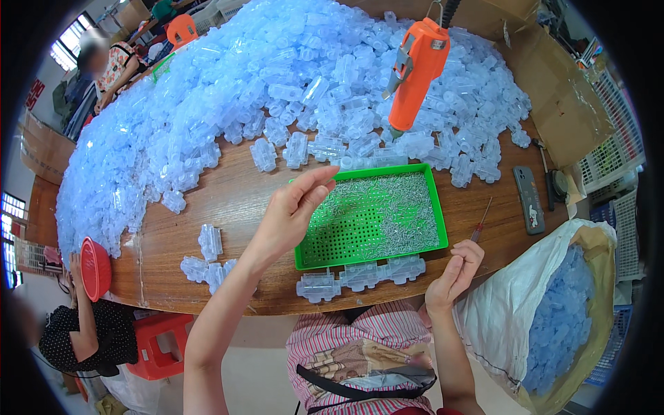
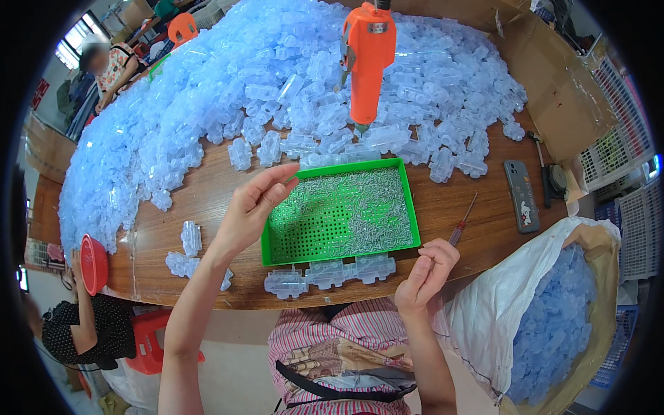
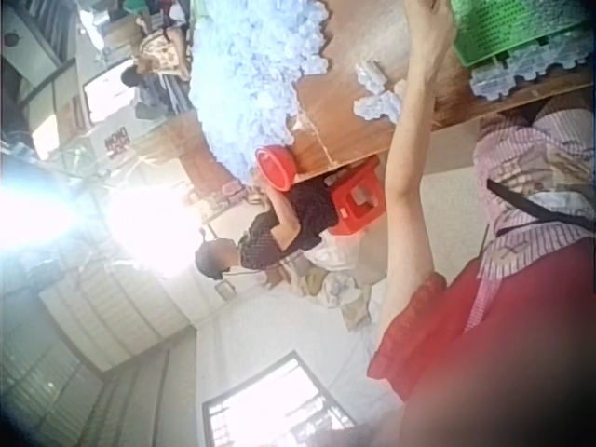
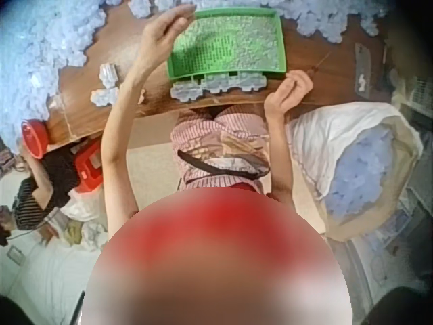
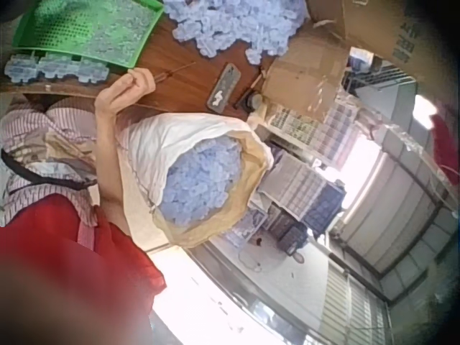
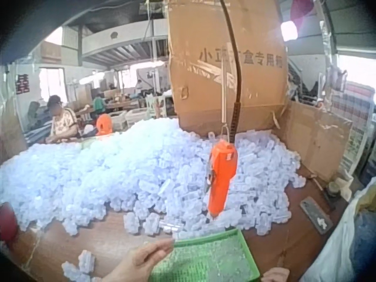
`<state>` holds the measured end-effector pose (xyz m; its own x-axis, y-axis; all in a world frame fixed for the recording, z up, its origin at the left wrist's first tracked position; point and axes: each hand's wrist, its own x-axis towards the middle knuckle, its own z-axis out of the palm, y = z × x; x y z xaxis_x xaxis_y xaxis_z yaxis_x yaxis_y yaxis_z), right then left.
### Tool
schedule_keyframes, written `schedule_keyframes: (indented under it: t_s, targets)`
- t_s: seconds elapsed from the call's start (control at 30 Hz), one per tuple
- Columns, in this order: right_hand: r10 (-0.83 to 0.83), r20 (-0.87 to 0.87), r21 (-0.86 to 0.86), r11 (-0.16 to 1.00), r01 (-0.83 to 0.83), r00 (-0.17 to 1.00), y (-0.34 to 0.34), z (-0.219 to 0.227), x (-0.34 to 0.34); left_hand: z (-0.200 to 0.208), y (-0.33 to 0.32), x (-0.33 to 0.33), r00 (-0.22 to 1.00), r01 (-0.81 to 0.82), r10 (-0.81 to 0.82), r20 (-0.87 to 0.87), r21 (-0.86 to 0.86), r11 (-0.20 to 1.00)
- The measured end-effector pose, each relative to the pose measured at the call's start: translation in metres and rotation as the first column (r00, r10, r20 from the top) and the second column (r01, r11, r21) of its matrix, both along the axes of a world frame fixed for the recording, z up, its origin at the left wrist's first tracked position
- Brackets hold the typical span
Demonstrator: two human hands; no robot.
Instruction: The person picks up a plastic part and a screw, inserts the screw into the part, and drives it in with a power screwdriver. They repeat this process for several parts, occasionally reaching into a large bag to retrieve more and placing the finished pieces on the table.
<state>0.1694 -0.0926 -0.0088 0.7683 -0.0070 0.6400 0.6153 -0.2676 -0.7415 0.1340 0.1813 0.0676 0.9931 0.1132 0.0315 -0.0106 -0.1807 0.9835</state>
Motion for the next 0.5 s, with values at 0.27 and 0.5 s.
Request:
schedule_keyframes:
  t_s: [0.27, 0.5]
  targets:
    - [-0.022, 0.021, 0.005, 1.000, 0.022, 1.000, 0.001, -0.001, 0.004, 0.079, -0.044, -0.081, 0.886, -0.265, 0.129, 0.446, 0.260, 0.928]
    - [0.055, 0.019, -0.050, 0.997, -0.054, 0.998, -0.001, 0.002, -0.005, 0.031, -0.042, -0.111, 0.959, -0.114, 0.267, -0.093, 0.737, 0.667]
